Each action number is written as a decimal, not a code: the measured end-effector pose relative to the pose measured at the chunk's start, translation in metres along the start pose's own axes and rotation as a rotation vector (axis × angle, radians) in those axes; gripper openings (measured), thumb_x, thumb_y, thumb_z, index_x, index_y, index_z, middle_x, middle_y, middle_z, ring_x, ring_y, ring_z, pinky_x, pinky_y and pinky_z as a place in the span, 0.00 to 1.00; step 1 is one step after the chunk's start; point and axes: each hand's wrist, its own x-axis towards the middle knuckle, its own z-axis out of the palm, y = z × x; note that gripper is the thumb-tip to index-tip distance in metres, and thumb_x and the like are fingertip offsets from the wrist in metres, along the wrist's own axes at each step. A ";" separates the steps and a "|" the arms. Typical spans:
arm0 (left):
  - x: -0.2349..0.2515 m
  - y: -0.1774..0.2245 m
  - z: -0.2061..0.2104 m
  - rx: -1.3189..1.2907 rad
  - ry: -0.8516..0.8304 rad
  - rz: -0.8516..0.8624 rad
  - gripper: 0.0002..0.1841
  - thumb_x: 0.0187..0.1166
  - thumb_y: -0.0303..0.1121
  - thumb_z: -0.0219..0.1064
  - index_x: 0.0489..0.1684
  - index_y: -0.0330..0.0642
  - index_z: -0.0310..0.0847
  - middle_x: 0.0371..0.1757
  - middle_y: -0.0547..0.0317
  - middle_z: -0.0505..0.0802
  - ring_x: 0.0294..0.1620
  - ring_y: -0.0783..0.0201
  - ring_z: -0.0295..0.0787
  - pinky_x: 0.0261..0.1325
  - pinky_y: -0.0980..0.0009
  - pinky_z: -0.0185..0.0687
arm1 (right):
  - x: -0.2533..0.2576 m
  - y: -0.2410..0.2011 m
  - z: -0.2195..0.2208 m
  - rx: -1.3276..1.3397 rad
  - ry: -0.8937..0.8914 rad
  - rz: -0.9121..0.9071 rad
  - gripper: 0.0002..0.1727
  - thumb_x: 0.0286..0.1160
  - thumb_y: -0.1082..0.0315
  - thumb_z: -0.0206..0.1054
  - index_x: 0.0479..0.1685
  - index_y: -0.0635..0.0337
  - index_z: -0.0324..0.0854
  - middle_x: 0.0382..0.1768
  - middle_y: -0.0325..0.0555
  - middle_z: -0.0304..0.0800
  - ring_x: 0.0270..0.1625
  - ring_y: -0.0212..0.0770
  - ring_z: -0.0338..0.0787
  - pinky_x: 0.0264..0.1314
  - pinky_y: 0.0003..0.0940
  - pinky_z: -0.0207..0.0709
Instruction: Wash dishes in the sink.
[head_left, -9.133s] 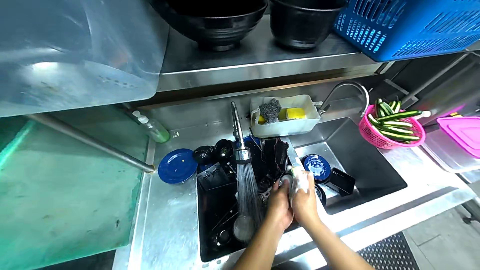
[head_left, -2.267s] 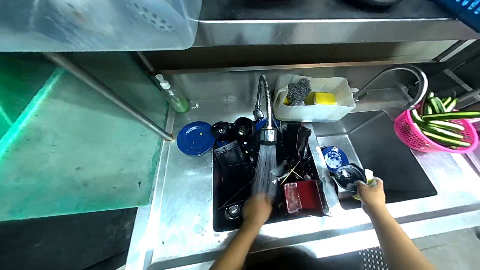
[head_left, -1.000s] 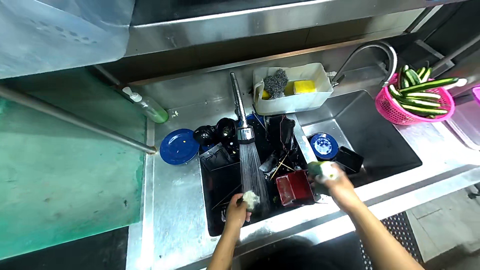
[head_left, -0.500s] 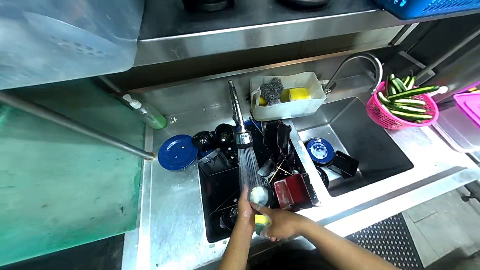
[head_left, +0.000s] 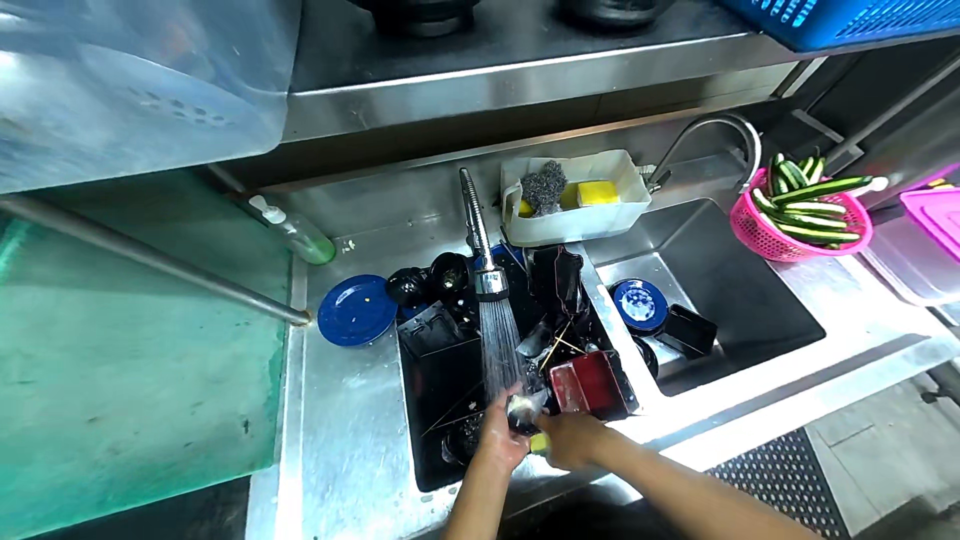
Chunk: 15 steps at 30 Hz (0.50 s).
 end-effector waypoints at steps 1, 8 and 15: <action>-0.001 0.001 0.000 0.017 0.015 -0.006 0.24 0.92 0.49 0.46 0.68 0.41 0.78 0.47 0.41 0.90 0.42 0.48 0.89 0.43 0.51 0.86 | -0.002 -0.001 0.001 0.053 -0.004 -0.037 0.45 0.69 0.56 0.72 0.91 0.39 0.58 0.68 0.65 0.84 0.69 0.71 0.84 0.64 0.80 0.73; -0.004 0.004 0.004 0.136 0.036 0.028 0.21 0.89 0.45 0.54 0.67 0.40 0.78 0.44 0.41 0.90 0.39 0.47 0.91 0.42 0.50 0.89 | -0.004 -0.006 0.003 0.238 -0.031 -0.114 0.57 0.70 0.60 0.73 0.97 0.25 0.37 0.69 0.66 0.83 0.67 0.70 0.85 0.65 0.76 0.74; -0.008 0.005 0.000 0.182 0.031 0.053 0.21 0.93 0.45 0.49 0.67 0.42 0.81 0.48 0.44 0.89 0.45 0.50 0.89 0.47 0.52 0.86 | -0.012 -0.018 0.008 0.234 0.009 -0.007 0.54 0.70 0.58 0.70 0.97 0.37 0.37 0.64 0.67 0.85 0.65 0.69 0.86 0.62 0.75 0.77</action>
